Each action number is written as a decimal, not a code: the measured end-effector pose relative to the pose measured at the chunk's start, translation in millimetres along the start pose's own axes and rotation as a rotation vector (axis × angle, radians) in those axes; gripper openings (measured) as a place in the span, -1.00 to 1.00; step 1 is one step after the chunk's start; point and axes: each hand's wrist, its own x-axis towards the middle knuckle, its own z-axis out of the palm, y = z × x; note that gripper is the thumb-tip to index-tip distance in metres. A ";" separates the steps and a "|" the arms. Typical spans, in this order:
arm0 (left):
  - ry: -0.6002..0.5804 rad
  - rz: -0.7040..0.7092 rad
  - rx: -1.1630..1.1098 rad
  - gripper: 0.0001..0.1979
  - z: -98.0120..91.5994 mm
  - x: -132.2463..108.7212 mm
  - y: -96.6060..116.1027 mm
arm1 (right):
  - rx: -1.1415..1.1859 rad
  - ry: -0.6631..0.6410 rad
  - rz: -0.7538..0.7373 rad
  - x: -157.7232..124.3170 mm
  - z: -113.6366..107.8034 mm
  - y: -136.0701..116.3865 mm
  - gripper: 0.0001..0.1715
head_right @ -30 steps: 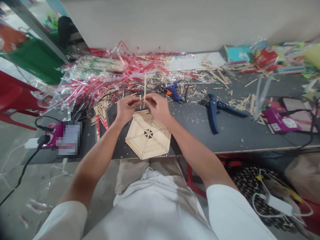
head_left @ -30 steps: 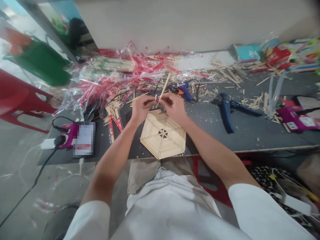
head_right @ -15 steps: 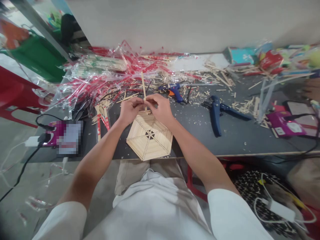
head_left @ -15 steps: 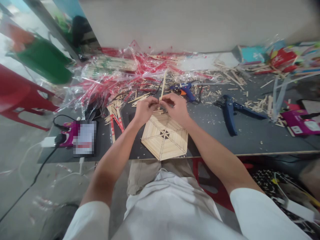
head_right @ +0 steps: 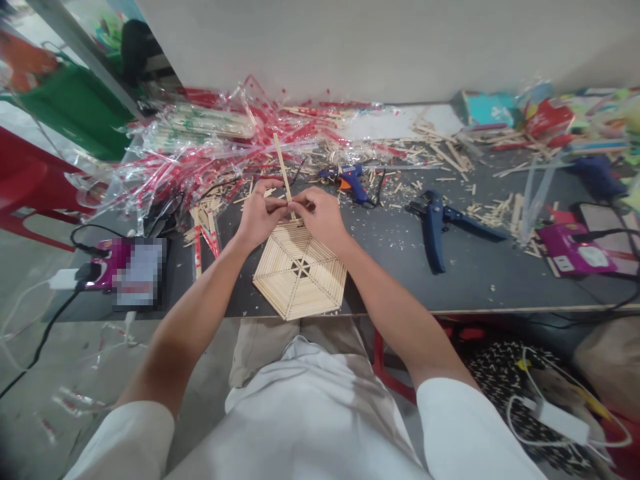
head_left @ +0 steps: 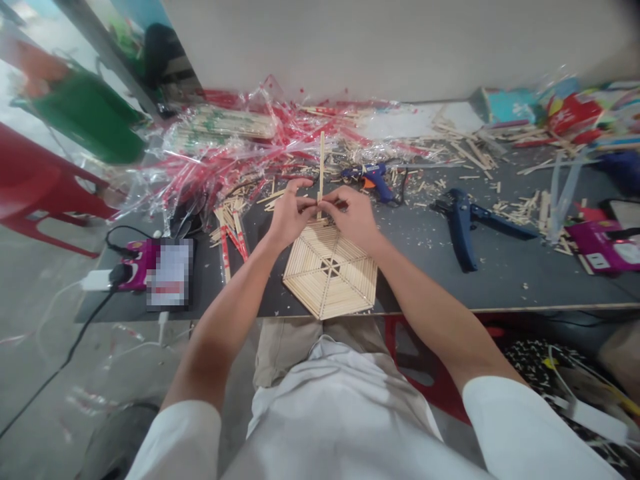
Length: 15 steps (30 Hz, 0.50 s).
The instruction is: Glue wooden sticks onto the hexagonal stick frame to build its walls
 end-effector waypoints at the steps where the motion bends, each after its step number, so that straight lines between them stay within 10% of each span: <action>1: 0.001 0.011 0.006 -0.50 0.1 -0.2 -0.2 | -0.002 -0.005 0.013 0.1 -0.2 -0.2 -0.94; 15: 0.002 0.128 0.178 -0.51 -2.6 -0.4 -0.1 | 0.013 0.030 0.057 -0.7 1.1 -3.7 -0.93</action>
